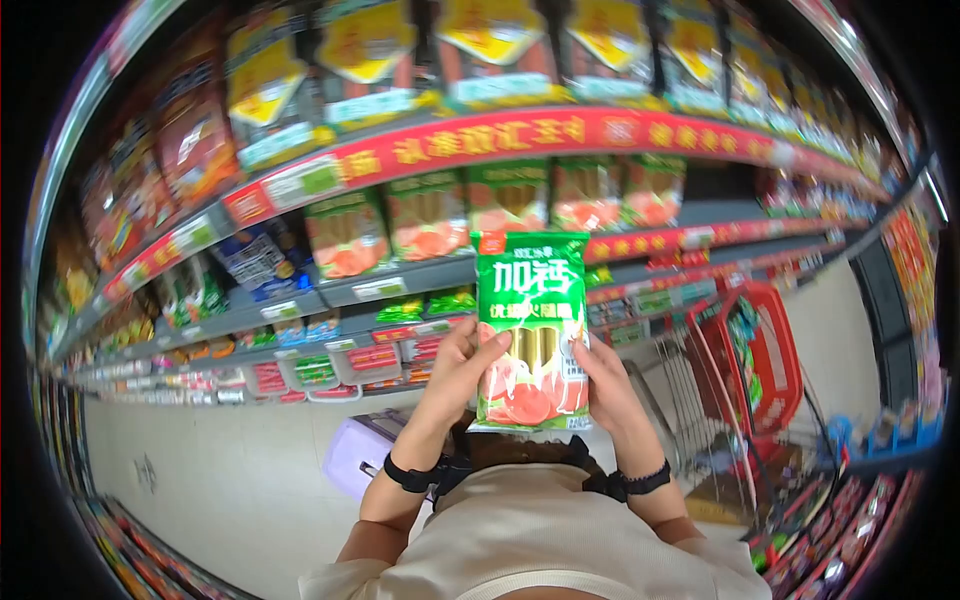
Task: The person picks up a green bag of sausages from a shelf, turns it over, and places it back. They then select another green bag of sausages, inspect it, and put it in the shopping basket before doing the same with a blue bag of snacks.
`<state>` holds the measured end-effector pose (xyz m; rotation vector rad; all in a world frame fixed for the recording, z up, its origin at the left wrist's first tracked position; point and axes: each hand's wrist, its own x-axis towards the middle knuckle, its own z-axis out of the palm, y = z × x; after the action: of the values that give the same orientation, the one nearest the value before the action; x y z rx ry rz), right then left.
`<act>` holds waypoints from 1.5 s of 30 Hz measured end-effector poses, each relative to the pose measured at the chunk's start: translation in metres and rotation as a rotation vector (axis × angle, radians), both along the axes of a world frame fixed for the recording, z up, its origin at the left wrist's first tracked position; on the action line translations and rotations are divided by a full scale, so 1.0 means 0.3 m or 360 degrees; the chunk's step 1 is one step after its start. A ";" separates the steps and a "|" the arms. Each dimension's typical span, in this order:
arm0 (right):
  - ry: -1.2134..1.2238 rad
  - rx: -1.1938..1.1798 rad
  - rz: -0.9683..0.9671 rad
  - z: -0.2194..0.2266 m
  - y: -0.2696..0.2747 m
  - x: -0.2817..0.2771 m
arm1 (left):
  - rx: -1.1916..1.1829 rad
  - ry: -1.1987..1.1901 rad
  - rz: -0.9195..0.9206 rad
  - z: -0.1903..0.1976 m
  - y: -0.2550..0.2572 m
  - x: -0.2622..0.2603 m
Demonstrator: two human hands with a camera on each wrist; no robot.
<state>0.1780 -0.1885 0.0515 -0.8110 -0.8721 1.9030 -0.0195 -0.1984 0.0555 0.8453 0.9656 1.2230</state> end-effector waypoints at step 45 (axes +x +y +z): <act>-0.1412 0.1590 -0.0585 -0.032 0.458 -0.894 | 0.0282 0.0459 0.0957 -0.135 0.382 -0.714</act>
<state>-0.0902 -0.0510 0.0419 -1.0357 -1.8214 0.5396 -0.2336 -0.0837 0.0151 0.9183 1.4254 1.7488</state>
